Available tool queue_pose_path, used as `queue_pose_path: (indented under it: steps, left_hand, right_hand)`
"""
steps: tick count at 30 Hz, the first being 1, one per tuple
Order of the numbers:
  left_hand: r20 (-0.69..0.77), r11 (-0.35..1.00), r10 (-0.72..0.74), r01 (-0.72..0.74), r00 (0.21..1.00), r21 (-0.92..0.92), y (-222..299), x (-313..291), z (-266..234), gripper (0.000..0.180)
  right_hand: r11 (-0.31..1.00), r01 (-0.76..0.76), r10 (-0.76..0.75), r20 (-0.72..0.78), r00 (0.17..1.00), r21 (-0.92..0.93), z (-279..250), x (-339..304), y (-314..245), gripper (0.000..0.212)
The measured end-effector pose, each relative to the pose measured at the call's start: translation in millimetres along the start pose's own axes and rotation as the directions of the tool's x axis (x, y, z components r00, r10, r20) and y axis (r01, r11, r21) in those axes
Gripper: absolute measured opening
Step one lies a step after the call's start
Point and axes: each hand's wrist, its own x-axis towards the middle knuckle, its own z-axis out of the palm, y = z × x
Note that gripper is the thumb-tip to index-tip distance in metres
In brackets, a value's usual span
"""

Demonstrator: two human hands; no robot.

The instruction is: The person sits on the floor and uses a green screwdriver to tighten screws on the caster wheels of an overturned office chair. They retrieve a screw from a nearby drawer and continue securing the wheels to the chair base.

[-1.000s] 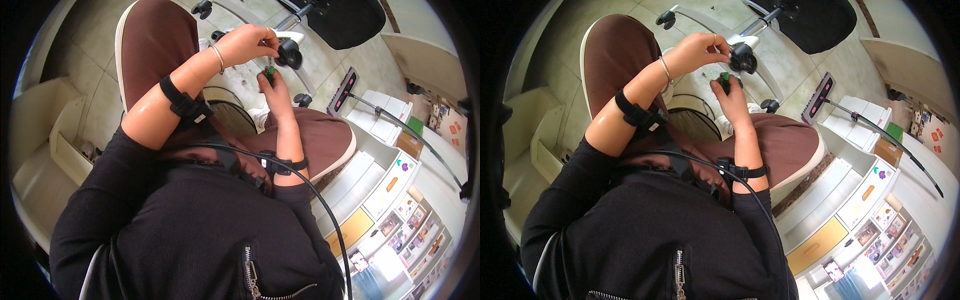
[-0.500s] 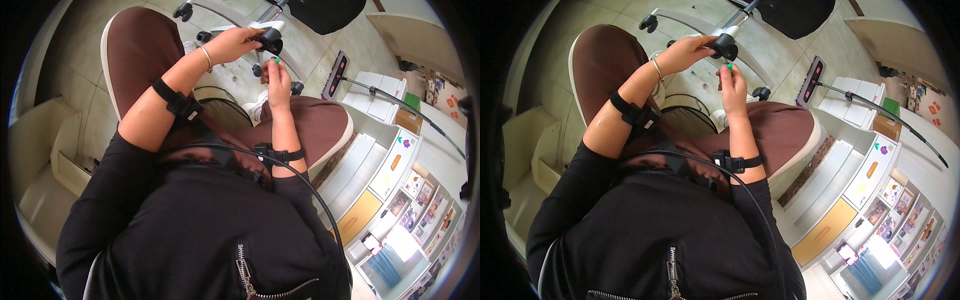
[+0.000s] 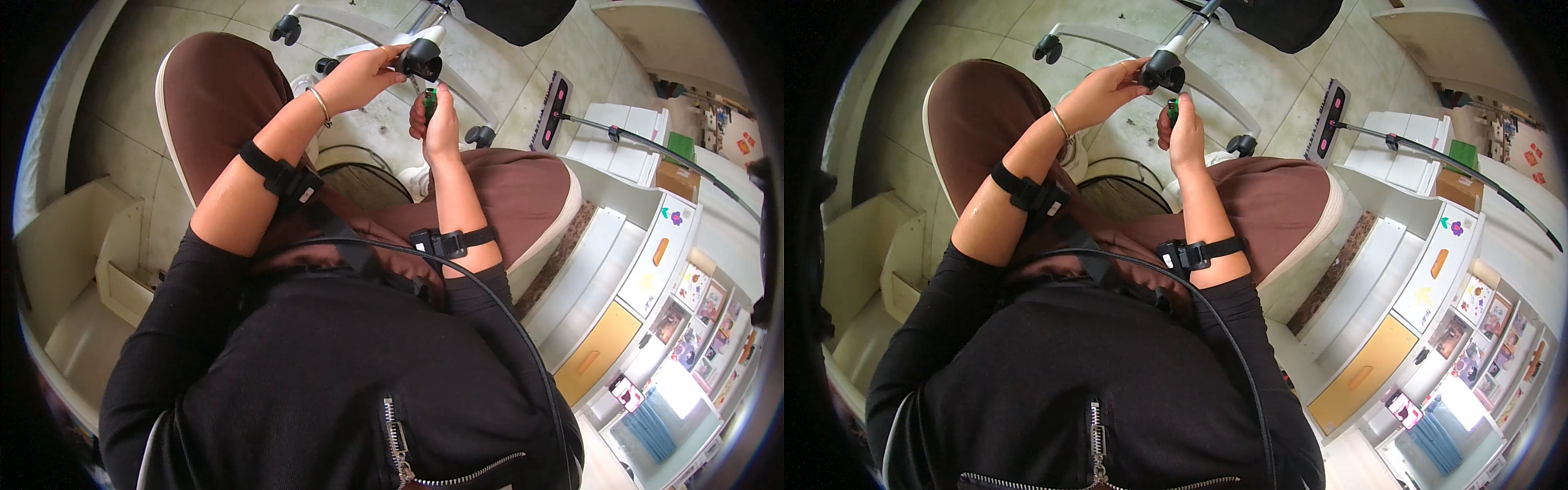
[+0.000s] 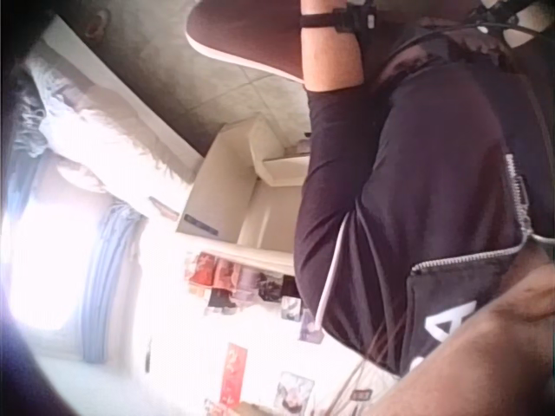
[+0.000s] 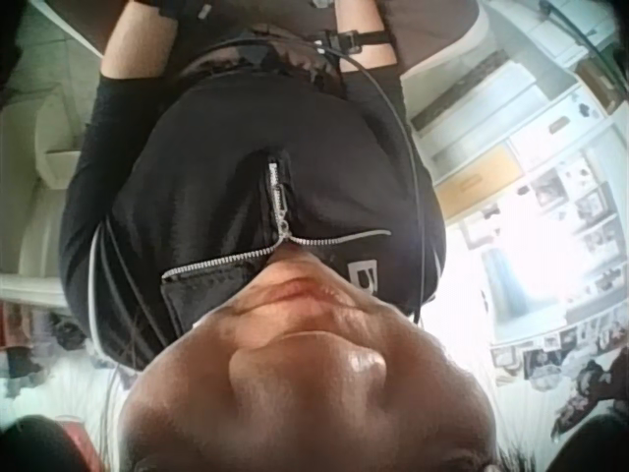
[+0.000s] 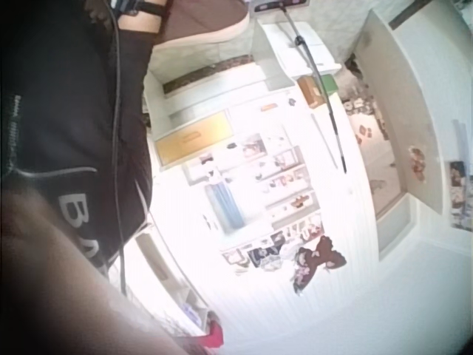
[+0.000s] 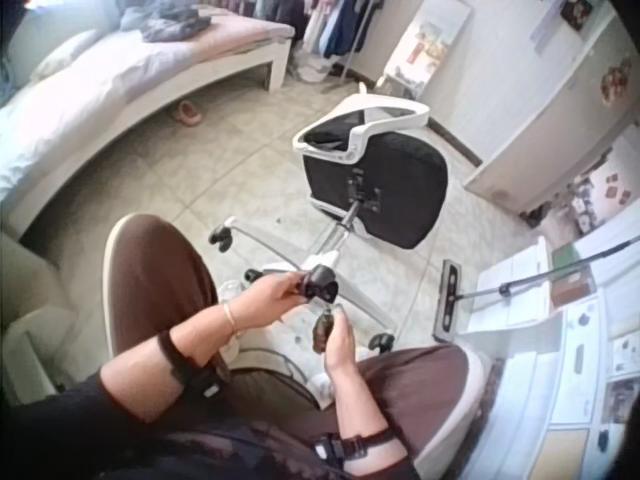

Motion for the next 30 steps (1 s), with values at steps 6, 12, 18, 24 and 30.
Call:
queue_pose_path:
  steps: [6,12,18,24,30]
  left_hand:
    - [-0.072,0.996,0.080,-0.082,0.994,-0.028,-0.2,-0.4,0.7,0.049]
    - [-0.040,0.996,0.072,-0.074,0.997,-0.052,-1.1,0.6,-0.9,0.049]
    - [0.052,0.999,-0.036,0.037,0.998,-0.017,10.0,-2.5,-7.6,0.052]
    - [0.043,0.998,-0.016,0.013,0.999,0.056,16.2,-4.1,-8.4,0.052]
    - [-0.019,0.998,0.060,-0.060,0.998,0.024,12.2,-3.9,-5.0,0.052]
  right_hand:
    - [1.000,-0.027,0.027,-0.053,0.998,0.002,3.9,2.2,-1.6,0.052]
    - [0.998,0.005,-0.001,-0.062,0.998,0.055,8.1,5.0,-1.8,0.051]
    - [1.000,-0.008,0.007,-0.122,0.992,-0.005,15.9,5.2,-4.3,0.046]
    - [0.991,0.012,-0.040,-0.216,0.976,-0.132,15.4,9.2,-4.6,0.051]
    - [0.884,0.088,-0.220,-0.242,0.945,-0.458,10.8,13.6,-4.1,0.059]
